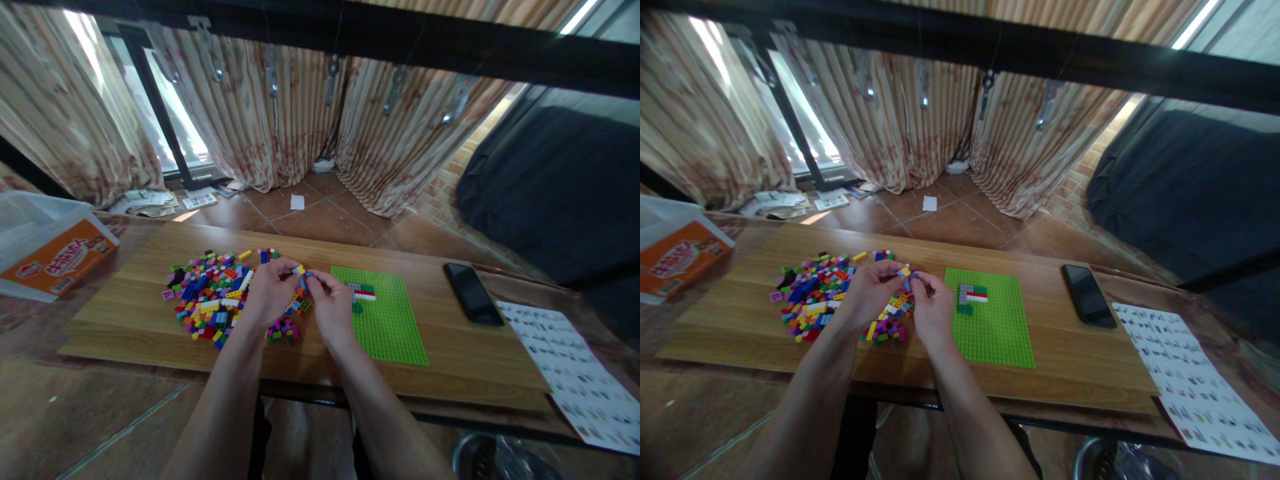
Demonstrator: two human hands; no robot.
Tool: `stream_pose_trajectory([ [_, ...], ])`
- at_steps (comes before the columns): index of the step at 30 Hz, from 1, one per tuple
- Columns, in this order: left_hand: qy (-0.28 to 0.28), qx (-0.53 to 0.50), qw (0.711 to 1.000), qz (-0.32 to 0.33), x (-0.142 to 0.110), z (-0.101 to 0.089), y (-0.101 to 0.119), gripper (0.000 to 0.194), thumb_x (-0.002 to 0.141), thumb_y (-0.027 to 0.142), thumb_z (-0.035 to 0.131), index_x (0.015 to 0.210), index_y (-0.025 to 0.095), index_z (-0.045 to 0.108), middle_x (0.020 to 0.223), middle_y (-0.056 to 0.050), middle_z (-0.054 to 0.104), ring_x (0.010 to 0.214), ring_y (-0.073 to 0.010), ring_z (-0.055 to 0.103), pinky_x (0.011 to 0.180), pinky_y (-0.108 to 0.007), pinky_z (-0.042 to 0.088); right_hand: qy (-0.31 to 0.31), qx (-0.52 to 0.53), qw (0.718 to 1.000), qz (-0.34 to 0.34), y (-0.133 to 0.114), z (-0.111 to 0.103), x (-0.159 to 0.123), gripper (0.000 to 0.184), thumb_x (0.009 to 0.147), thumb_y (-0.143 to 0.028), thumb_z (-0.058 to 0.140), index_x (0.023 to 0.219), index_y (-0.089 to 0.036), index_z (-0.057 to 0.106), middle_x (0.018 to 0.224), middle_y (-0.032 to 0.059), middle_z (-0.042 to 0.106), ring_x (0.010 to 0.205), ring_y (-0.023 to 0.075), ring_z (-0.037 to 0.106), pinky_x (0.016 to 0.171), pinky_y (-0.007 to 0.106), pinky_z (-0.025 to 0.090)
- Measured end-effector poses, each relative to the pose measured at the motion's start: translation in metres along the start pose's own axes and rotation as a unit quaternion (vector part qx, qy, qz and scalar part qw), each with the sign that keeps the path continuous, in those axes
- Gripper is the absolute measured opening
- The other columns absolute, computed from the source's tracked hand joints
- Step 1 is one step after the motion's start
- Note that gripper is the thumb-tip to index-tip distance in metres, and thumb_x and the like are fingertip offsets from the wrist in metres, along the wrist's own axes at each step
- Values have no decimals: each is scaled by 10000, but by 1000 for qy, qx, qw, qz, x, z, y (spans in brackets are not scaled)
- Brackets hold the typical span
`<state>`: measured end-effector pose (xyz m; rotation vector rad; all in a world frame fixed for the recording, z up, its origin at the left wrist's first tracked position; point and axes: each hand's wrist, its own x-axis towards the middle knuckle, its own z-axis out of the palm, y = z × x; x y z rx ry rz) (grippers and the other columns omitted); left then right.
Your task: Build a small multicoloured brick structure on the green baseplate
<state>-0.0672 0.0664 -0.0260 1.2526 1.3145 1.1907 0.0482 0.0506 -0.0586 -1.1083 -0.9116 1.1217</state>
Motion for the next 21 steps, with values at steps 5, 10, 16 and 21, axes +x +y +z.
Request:
stream_pose_trajectory([
  [5,27,-20,999,-27,0,-3,0,205,659,240,660,837,141,682,691,-10,677,592,-132,609,590,-253,507,45,136,985,95,-12,-4,5,217,613,-346,768,732,-190,677,667,-33,638,567,97,527,545,236,496],
  [10,-46,5,999,5,-3,-4,6,216,716,209,613,899,139,706,797,-44,723,711,-153,652,668,-263,523,-24,190,965,179,-23,-7,2,269,652,-392,742,841,-216,664,686,-36,638,526,92,492,430,207,376],
  [16,-115,34,992,38,-4,-1,-1,267,784,165,555,1016,132,682,874,-61,733,803,-169,674,731,-279,536,-65,80,984,148,-19,-5,-1,349,611,-464,798,742,-192,623,514,-78,499,439,67,382,396,205,265],
  [21,-104,158,979,73,-4,-5,-5,306,762,60,517,1003,146,687,950,-66,728,870,-160,662,791,-264,522,-69,-11,993,94,-9,-8,1,385,589,-519,784,671,-176,629,451,-83,434,417,62,325,409,220,219],
])
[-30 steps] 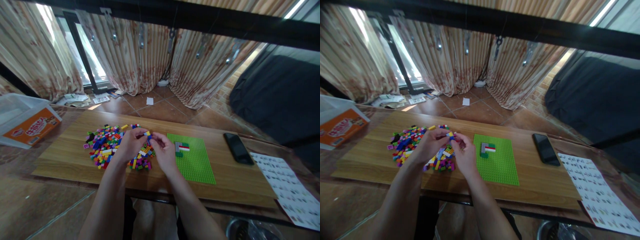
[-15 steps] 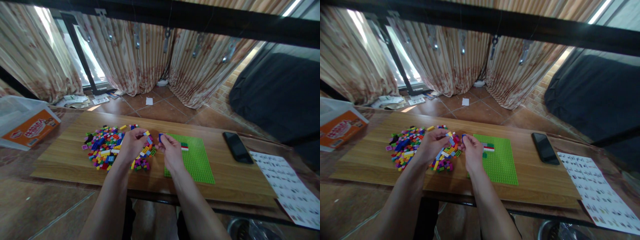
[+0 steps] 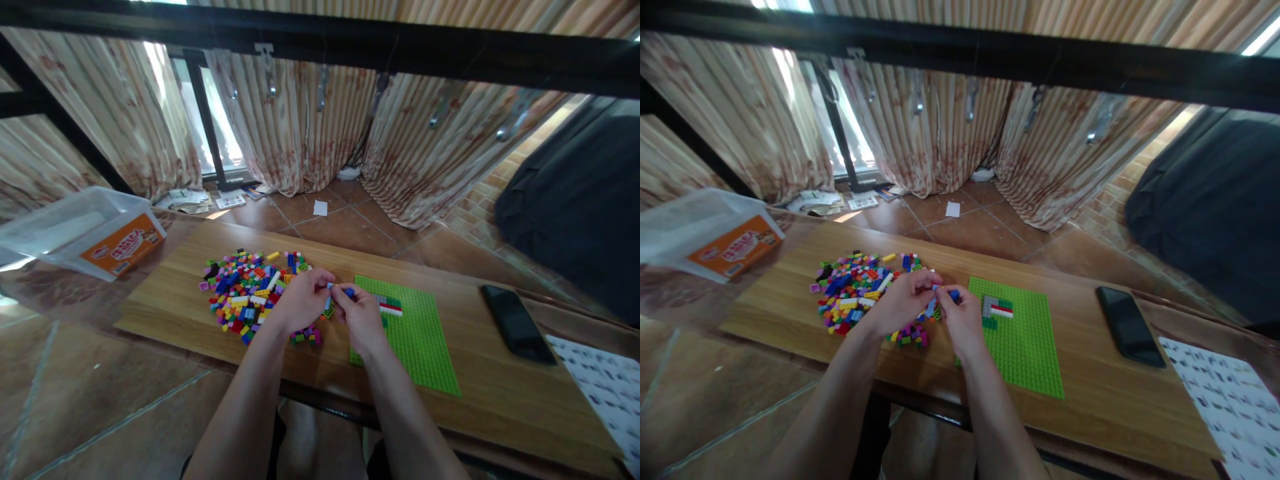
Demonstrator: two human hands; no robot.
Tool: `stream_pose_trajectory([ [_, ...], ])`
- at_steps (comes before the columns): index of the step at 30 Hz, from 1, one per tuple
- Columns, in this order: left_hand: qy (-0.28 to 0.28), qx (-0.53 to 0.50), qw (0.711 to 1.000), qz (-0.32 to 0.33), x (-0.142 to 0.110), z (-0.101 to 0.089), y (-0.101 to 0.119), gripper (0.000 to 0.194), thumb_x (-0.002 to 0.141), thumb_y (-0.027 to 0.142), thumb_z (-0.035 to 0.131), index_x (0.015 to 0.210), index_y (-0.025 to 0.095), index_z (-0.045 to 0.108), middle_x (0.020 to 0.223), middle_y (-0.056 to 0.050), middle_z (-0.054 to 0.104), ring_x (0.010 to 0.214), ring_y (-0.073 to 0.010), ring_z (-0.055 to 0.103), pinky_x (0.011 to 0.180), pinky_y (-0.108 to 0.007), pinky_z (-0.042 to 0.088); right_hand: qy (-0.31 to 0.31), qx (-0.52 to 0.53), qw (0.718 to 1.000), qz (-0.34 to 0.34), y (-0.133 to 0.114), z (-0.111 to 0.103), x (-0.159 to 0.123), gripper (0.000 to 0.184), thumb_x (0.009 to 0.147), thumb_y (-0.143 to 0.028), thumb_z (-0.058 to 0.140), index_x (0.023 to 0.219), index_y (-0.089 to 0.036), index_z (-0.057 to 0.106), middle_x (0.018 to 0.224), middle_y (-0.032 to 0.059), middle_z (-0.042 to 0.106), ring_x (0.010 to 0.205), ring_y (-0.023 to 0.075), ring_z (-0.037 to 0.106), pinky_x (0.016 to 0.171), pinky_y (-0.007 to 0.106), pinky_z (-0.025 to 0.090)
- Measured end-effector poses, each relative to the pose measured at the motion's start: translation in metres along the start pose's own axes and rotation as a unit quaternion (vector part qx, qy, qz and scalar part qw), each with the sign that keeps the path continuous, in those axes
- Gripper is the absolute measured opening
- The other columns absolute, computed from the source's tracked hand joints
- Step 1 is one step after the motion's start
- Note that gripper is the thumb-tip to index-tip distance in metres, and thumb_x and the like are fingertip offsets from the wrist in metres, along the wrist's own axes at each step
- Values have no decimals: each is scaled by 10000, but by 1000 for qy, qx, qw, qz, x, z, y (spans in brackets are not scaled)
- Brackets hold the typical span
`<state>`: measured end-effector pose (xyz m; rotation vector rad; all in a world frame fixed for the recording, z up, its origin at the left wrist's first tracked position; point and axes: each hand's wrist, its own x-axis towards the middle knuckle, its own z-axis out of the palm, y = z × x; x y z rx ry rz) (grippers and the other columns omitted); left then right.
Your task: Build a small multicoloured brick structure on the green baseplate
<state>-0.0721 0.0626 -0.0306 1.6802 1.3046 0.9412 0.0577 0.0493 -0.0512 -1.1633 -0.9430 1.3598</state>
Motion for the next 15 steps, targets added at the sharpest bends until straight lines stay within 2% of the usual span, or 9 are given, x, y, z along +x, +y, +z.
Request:
stream_pose_trajectory([
  [3,-14,56,998,-5,-3,-4,4,360,727,12,493,997,147,691,938,-54,722,854,-149,648,770,-240,504,-17,-55,998,-8,3,-3,1,381,591,-522,778,638,-170,639,460,-74,426,438,65,314,428,227,218],
  [6,-48,103,993,-8,-7,-10,9,325,726,22,482,940,142,696,813,-32,702,742,-137,623,672,-220,474,-43,-94,995,3,4,-3,0,377,595,-518,774,633,-169,639,460,-73,413,441,69,306,430,231,212],
  [10,-83,130,988,-22,-10,-18,10,294,724,37,469,873,153,695,696,-4,666,635,-125,579,567,-205,418,-68,-94,993,25,5,-4,-2,381,600,-522,765,641,-169,626,442,-79,399,421,69,298,423,231,195],
  [13,-80,130,988,-39,-11,-26,6,318,724,45,480,934,150,695,714,-5,681,647,-130,592,571,-203,423,-70,-94,993,26,6,-9,0,375,620,-524,754,668,-171,638,438,-78,410,412,75,313,423,231,211],
  [15,-61,143,987,-45,-11,-32,4,323,730,53,487,958,141,698,763,-22,702,680,-141,611,606,-213,444,-57,-133,989,-2,7,-13,3,361,644,-515,743,696,-166,671,454,-62,464,428,89,355,438,237,252],
])
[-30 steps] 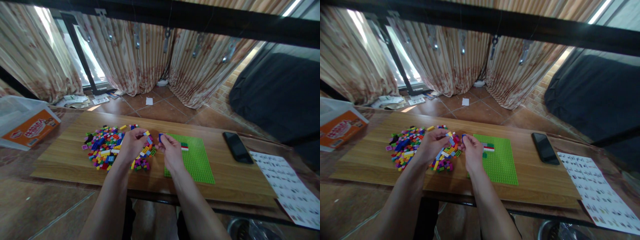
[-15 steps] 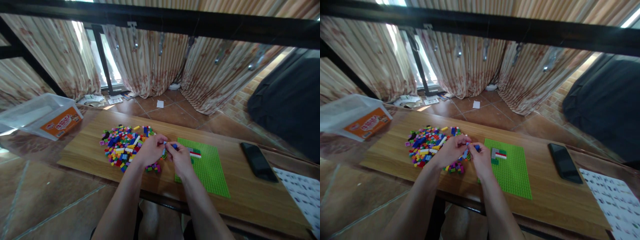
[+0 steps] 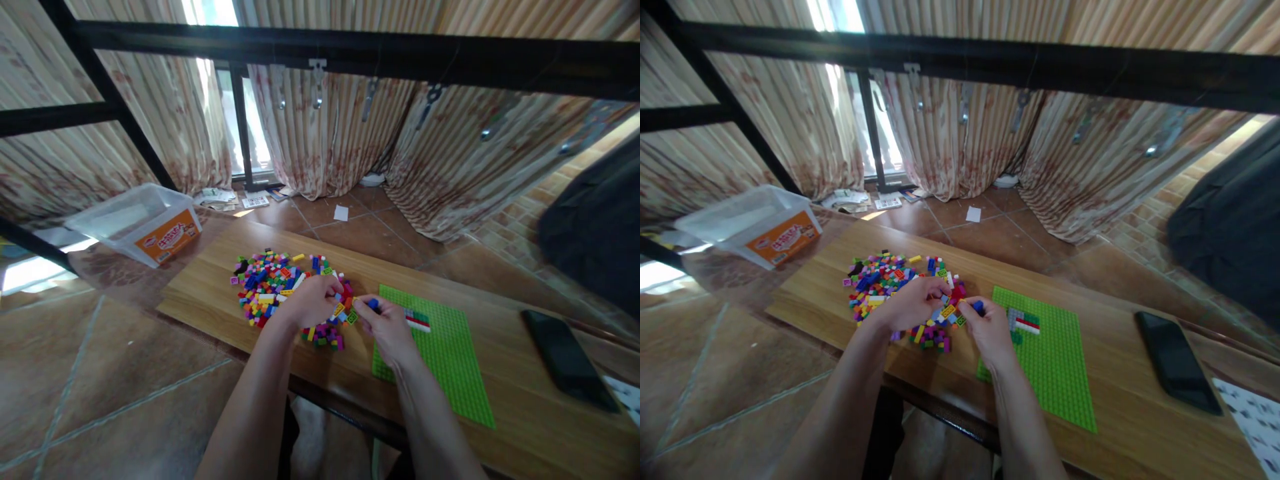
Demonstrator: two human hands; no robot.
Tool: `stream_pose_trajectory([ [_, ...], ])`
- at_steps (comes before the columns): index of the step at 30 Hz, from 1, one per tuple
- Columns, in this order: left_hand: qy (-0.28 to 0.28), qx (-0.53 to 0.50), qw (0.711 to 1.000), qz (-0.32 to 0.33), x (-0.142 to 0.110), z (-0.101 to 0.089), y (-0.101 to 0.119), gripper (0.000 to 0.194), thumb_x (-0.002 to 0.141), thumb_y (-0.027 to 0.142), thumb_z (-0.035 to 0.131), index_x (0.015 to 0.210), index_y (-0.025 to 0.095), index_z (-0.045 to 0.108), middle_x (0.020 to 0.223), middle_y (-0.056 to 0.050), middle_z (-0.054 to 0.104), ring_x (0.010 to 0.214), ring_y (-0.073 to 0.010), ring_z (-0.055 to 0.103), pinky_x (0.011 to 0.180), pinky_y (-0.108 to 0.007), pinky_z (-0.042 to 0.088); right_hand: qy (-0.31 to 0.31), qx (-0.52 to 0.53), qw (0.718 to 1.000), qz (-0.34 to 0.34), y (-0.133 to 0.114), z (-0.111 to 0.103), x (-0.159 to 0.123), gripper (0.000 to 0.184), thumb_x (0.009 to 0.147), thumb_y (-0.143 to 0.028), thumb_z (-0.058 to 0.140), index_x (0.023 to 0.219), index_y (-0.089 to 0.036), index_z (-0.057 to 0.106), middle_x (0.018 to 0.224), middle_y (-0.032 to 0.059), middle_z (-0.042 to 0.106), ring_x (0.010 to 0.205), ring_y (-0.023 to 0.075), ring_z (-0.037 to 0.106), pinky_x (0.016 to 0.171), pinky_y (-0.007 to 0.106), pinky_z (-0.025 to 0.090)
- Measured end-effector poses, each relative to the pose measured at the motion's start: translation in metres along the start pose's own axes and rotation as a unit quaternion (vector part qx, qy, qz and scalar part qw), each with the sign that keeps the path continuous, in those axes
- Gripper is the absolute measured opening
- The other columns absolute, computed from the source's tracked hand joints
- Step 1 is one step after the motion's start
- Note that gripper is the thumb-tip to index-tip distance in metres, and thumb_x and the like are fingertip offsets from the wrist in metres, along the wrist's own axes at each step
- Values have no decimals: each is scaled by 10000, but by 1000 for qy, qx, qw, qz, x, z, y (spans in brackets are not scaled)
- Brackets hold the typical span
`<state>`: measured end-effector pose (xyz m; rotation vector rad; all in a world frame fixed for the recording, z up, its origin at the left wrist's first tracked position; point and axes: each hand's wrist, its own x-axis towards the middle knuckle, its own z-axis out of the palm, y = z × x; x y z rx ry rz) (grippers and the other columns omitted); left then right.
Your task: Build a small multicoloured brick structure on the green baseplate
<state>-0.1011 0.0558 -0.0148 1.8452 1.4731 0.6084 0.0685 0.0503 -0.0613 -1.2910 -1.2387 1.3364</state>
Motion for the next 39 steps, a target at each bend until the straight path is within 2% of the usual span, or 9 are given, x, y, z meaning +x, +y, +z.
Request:
stream_pose_trajectory([
  [6,61,119,989,-62,-3,-5,-4,347,725,71,498,941,190,743,862,-54,741,800,-187,661,752,-274,485,32,-219,971,-93,11,6,3,282,743,-437,655,801,-184,765,728,50,738,634,191,615,620,297,428],
  [11,80,141,982,-97,-6,-5,-6,293,719,112,546,891,217,760,877,-59,756,844,-211,681,769,-291,498,36,-259,960,-103,13,16,0,252,745,-396,629,853,-224,779,824,61,770,723,233,669,688,333,451],
  [15,127,121,979,-107,-4,-11,-10,258,774,181,550,913,216,764,930,-65,764,900,-211,686,825,-295,498,41,-256,961,-99,10,15,-2,279,755,-416,652,910,-223,780,789,54,760,670,221,643,658,327,431],
  [18,191,131,959,-161,-6,-24,-22,280,815,226,541,1005,198,746,959,-87,758,917,-225,682,850,-316,498,42,-231,967,-99,8,11,-1,270,765,-408,658,922,-224,777,783,37,752,672,204,630,658,312,429],
  [21,278,177,910,-250,-14,-42,-44,348,814,298,572,1112,178,705,1074,-142,725,1008,-294,654,880,-391,491,47,-191,976,-91,7,7,1,251,756,-407,677,897,-223,776,807,30,751,718,202,635,683,309,439],
  [24,273,208,887,-309,-25,-55,-67,393,764,298,613,1123,166,705,1121,-175,702,1045,-318,637,880,-394,491,53,-122,989,-70,6,7,2,260,710,-413,723,859,-206,772,769,22,729,690,180,610,651,293,427],
  [28,246,197,888,-333,-29,-58,-81,387,725,300,643,1089,200,729,1107,-150,712,1030,-312,641,858,-383,501,51,14,999,9,0,11,0,354,626,-438,780,856,-170,749,510,-54,536,478,97,411,481,243,290],
  [31,244,193,893,-325,-26,-55,-79,375,732,277,626,1081,196,739,1126,-157,705,1034,-329,642,855,-400,502,42,96,993,49,-5,12,-3,399,574,-421,812,863,-159,728,471,-89,446,450,71,332,447,228,225],
  [39,285,165,898,-292,-24,-58,-67,331,761,246,604,1054,195,749,1020,-112,740,963,-287,665,823,-352,498,65,181,979,65,-13,2,1,426,553,-400,811,897,-180,689,698,-5,653,530,84,473,455,216,334],
])
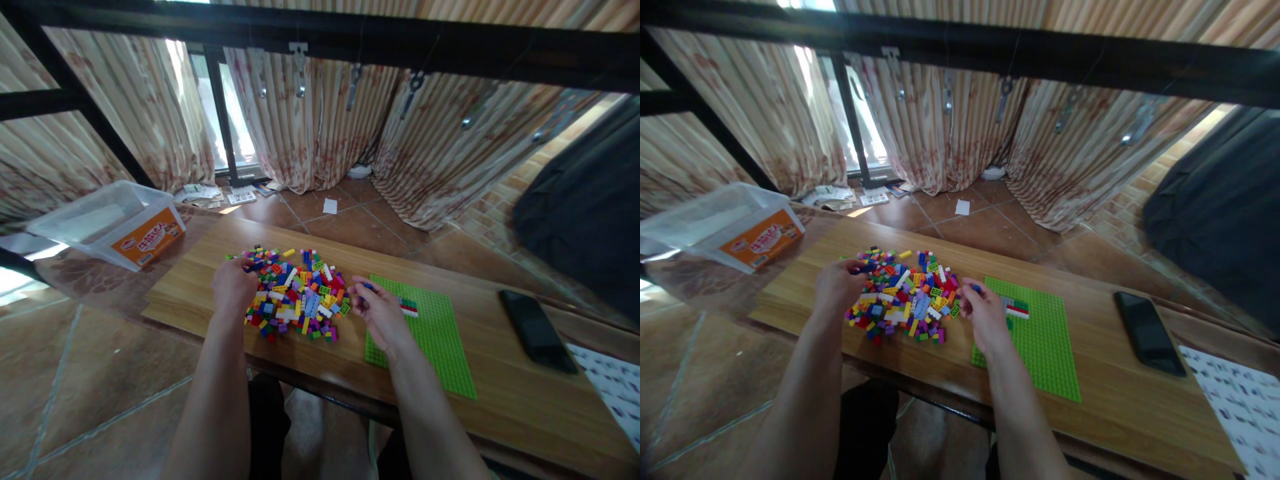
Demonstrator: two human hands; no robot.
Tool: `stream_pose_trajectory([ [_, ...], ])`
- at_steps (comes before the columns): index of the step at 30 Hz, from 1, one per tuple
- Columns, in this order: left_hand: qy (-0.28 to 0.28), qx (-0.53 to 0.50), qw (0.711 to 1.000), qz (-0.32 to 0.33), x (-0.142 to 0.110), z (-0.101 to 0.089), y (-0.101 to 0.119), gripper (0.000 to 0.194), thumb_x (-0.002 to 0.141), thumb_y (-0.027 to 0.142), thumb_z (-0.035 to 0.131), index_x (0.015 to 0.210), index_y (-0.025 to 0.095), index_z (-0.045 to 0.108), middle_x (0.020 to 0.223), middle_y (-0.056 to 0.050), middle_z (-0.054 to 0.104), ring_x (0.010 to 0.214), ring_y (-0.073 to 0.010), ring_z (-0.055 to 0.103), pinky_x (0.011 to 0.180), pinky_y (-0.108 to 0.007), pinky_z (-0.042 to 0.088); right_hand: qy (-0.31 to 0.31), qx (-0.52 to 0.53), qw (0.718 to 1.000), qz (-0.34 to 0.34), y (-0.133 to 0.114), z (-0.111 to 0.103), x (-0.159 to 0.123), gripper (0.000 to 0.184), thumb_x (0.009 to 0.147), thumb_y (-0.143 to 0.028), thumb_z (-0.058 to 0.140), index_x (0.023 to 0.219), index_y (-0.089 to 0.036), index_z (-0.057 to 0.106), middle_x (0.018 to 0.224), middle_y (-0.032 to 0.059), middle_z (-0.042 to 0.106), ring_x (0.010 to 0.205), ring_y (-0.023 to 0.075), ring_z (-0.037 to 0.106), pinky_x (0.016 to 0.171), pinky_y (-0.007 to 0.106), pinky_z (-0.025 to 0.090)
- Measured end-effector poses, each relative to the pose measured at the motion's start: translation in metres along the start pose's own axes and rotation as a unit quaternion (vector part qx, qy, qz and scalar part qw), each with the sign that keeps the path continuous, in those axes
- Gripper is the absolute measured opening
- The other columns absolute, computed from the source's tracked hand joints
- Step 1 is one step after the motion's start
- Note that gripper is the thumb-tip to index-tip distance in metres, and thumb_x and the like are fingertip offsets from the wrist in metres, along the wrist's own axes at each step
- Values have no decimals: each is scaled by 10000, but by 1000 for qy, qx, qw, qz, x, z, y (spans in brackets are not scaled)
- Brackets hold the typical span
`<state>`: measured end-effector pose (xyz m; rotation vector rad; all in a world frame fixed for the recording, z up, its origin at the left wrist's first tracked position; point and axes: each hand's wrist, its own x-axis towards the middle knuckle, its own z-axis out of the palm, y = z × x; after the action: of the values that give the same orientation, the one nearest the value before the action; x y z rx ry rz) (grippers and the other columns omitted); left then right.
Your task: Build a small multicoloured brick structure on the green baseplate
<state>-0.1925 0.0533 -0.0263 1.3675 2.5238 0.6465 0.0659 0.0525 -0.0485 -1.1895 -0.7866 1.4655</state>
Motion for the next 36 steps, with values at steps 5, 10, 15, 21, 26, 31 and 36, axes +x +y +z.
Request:
stream_pose_trajectory([
  [5,-68,-163,976,126,-19,6,29,242,758,257,623,947,182,754,846,-33,752,754,-182,657,689,-259,491,11,-18,999,-27,-5,-12,4,441,585,-441,785,929,-187,681,759,19,687,549,97,514,476,231,377],
  [10,-157,-175,934,269,-54,27,72,169,798,188,595,867,195,750,863,-35,747,807,-177,658,769,-276,494,36,-59,997,-40,-6,-18,7,468,604,-476,759,955,-180,669,700,5,679,489,86,484,435,220,318],
  [15,-149,-56,937,311,-72,40,90,208,827,158,559,922,200,739,934,-68,720,890,-205,652,838,-311,488,17,-133,990,-51,-7,-22,6,429,610,-429,751,936,-158,687,651,4,663,454,79,444,406,222,257],
  [21,-142,49,941,304,-74,42,90,211,832,167,544,909,201,737,934,-96,702,919,-249,661,815,-334,501,4,-108,994,-33,-16,-38,0,457,609,-455,772,954,-172,678,680,-6,658,470,73,457,411,213,285],
  [26,-133,66,944,295,-73,43,91,262,804,174,565,1003,216,729,1014,-100,705,985,-288,656,828,-359,506,-9,-23,1000,5,-27,-63,-8,406,662,-439,741,978,-195,670,833,37,702,604,114,566,502,240,411],
  [31,-114,62,941,311,-76,45,96,300,784,157,562,1032,211,721,1057,-97,700,1022,-288,638,886,-372,495,25,-12,999,-28,-39,-103,-12,358,644,-327,745,967,-186,687,837,43,705,656,129,590,558,262,454],
  [36,-85,17,942,326,-84,53,109,282,844,182,513,1047,189,708,1068,-106,691,1036,-270,622,939,-376,472,79,-112,987,-79,-40,-137,-8,369,645,-380,735,950,-178,689,739,14,684,576,119,559,521,257,445],
])
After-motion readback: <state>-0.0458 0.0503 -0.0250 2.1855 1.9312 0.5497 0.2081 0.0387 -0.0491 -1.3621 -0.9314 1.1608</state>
